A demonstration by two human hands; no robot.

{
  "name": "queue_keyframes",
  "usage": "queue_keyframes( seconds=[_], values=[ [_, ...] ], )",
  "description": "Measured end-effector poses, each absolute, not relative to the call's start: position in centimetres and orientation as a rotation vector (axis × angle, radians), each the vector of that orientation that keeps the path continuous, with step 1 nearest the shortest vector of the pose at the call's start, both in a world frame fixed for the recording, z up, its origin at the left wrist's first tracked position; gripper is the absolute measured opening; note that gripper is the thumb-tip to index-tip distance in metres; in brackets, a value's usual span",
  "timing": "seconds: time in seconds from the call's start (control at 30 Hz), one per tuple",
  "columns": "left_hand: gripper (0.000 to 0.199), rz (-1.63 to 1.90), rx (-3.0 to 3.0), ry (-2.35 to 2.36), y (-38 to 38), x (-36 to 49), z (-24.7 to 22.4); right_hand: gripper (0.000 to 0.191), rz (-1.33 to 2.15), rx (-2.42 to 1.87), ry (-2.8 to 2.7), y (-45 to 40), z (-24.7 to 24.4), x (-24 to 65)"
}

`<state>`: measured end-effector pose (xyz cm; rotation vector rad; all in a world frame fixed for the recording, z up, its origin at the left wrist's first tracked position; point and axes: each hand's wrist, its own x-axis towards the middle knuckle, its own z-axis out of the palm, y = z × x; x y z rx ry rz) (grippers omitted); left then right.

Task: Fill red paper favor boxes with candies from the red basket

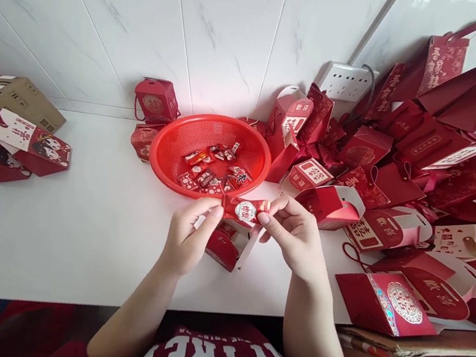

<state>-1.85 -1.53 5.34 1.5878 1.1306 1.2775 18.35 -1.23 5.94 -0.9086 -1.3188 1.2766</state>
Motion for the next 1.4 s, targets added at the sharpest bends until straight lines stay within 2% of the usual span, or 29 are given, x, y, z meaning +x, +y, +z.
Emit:
queue_keyframes(
  seconds=[0.23, 0.37, 0.47, 0.63, 0.77, 1.0, 1.1, 1.2, 1.3, 1.4],
  values=[
    [0.014, 1.299, 1.822, 1.435, -1.5, -4.0, 2.9, 0.01, 0.791, -1.28, -1.832, -1.0, 4.7, 17.6],
    [0.021, 1.209, 2.083, 1.439, -2.2, -4.3, 1.7, 0.008, 0.722, -1.204, -1.905, -0.8, 4.1, 17.1],
    [0.025, 0.982, 2.31, 1.439, -2.8, -4.4, 1.5, 0.007, 0.524, -1.129, -1.849, -0.8, 4.0, 17.3],
    [0.019, 0.798, 2.311, 1.353, -3.3, -5.0, 1.5, 0.016, 0.184, -1.02, -1.981, -1.1, 4.2, 18.2],
    [0.015, 0.874, 2.258, 1.252, -3.6, -5.8, 1.0, 0.015, 0.237, -0.977, -2.165, -1.4, 4.3, 18.4],
    [0.015, 1.048, 2.258, 1.188, -4.2, -6.3, 0.0, 0.009, 0.462, -0.981, -2.091, -1.4, 4.4, 18.9],
    [0.016, 1.104, 2.264, 1.182, -4.2, -6.2, -0.4, 0.019, 0.525, -0.912, -2.217, -1.4, 4.2, 19.1],
    [0.015, 1.155, 2.268, 1.181, -4.2, -6.1, -0.9, 0.02, 0.6, -1.012, -2.24, -1.6, 3.7, 19.1],
    [0.017, 1.193, 2.299, 1.125, -4.4, -6.2, -1.0, 0.044, 0.689, -1.163, -2.198, -1.8, 3.2, 19.1],
    [0.022, 1.167, 2.348, 1.032, -4.8, -6.2, -0.7, 0.05, 0.762, -1.211, -2.146, -2.0, 2.9, 19.2]
  ],
)
